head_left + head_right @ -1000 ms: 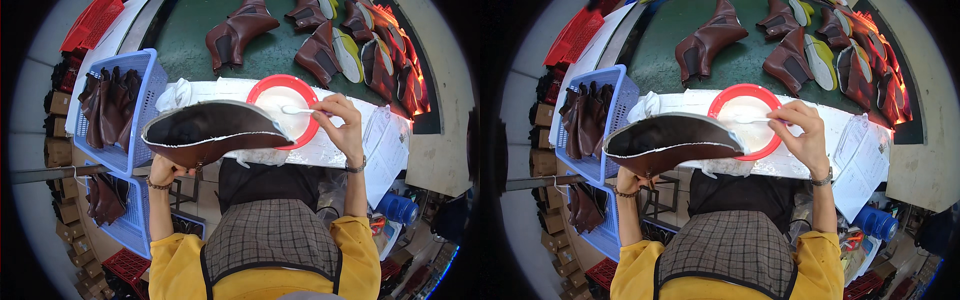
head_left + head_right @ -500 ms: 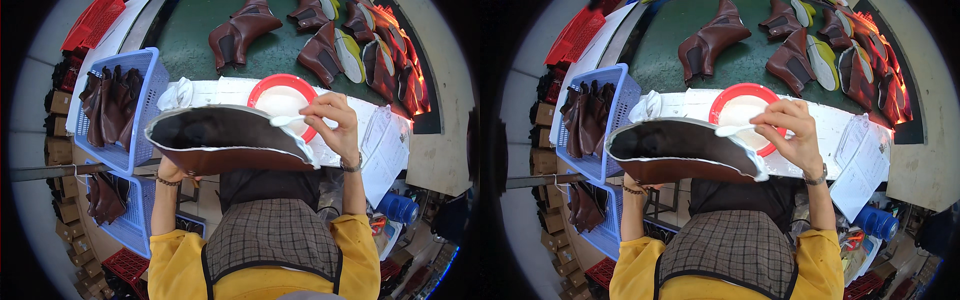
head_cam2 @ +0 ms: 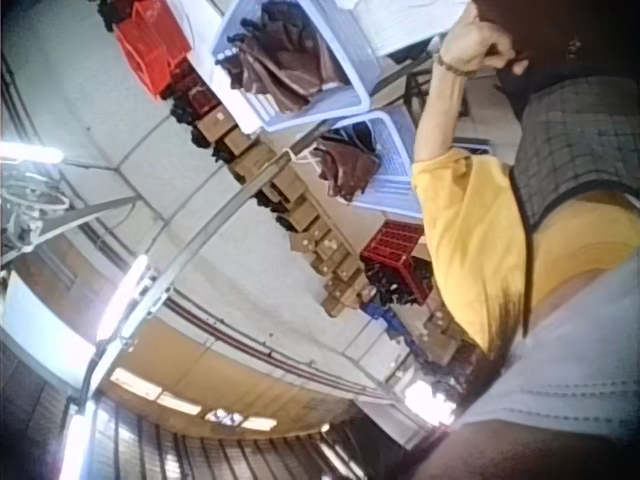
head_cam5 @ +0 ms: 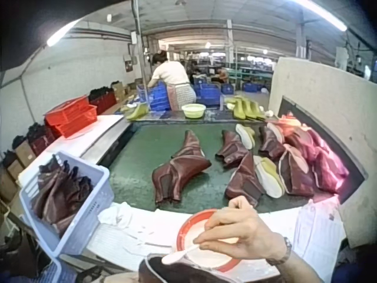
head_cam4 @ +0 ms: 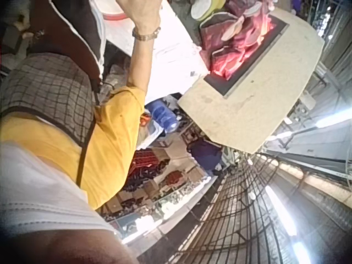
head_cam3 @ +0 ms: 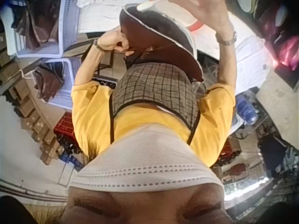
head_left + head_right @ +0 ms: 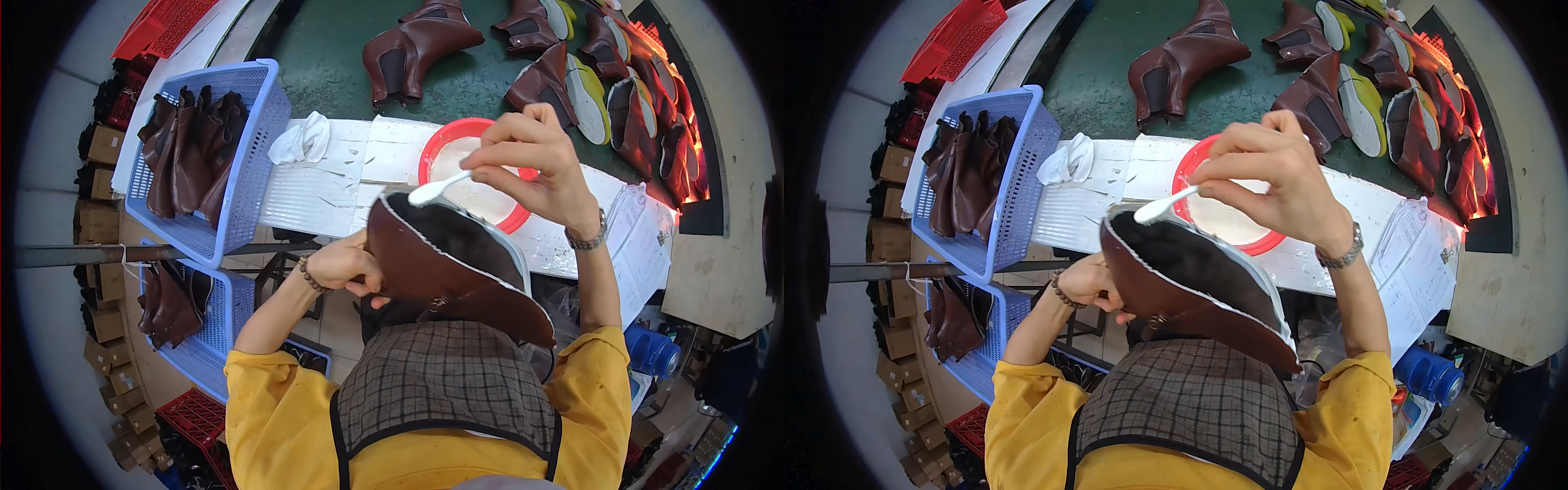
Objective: Applying white adhesive to the edges of brown shoe uppers using a small brush.
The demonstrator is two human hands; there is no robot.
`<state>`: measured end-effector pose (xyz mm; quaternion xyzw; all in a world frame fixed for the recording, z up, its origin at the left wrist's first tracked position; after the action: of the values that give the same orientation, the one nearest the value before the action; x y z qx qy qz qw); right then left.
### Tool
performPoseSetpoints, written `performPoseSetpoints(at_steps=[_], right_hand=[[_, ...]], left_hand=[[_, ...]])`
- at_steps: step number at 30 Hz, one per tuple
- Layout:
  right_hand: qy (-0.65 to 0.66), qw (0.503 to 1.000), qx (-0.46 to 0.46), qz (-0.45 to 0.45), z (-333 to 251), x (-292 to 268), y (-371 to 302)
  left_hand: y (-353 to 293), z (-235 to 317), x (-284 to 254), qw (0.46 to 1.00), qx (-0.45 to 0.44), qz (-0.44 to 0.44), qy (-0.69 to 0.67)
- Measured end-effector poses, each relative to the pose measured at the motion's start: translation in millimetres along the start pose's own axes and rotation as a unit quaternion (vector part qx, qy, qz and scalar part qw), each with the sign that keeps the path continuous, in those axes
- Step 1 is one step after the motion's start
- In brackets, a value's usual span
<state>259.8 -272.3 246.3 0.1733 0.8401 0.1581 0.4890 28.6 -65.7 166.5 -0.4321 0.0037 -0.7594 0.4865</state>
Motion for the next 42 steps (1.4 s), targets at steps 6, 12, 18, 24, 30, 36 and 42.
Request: performPoseSetpoints(at_steps=[6,12,18,24,30,36,42], right_hand=[[0.059,0.998,-0.01,0.037,12.1,15.8,7.9],[0.256,0.87,0.332,0.258,82.9,41.5,-108.0],[0.25,0.761,0.463,0.379,110.8,102.3,-175.6],[0.247,0.74,0.459,0.424,110.6,111.3,-175.1],[0.244,0.74,0.483,0.4,110.3,110.0,-172.9],[0.237,0.717,0.519,0.4,108.6,103.9,-171.3],[0.259,0.747,0.479,0.38,115.6,107.7,-172.3]], left_hand=[[-6.3,2.8,2.7,0.998,-0.007,0.022,-0.058],[-36.8,44.9,-14.2,0.929,0.237,0.284,0.02],[25.9,155.3,-130.0,0.68,0.394,0.525,0.325],[88.6,255.0,-278.9,0.455,0.276,0.686,0.497],[122.0,278.6,-363.8,0.359,0.228,0.704,0.569],[156.9,251.9,-297.5,0.584,0.307,0.634,0.402],[166.0,177.2,-261.8,0.831,0.176,0.519,0.093]])
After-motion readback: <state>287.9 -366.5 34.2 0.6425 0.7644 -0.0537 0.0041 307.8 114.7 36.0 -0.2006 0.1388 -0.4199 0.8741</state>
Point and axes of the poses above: each hand's wrist, its own y-axis towards the middle knuckle, its own x-axis out of the palm, z = x × y, the point moved 1 cm from there along y, towards the middle knuckle, and after that the axes turned 6 degrees about -z, right-handed, at the moved point
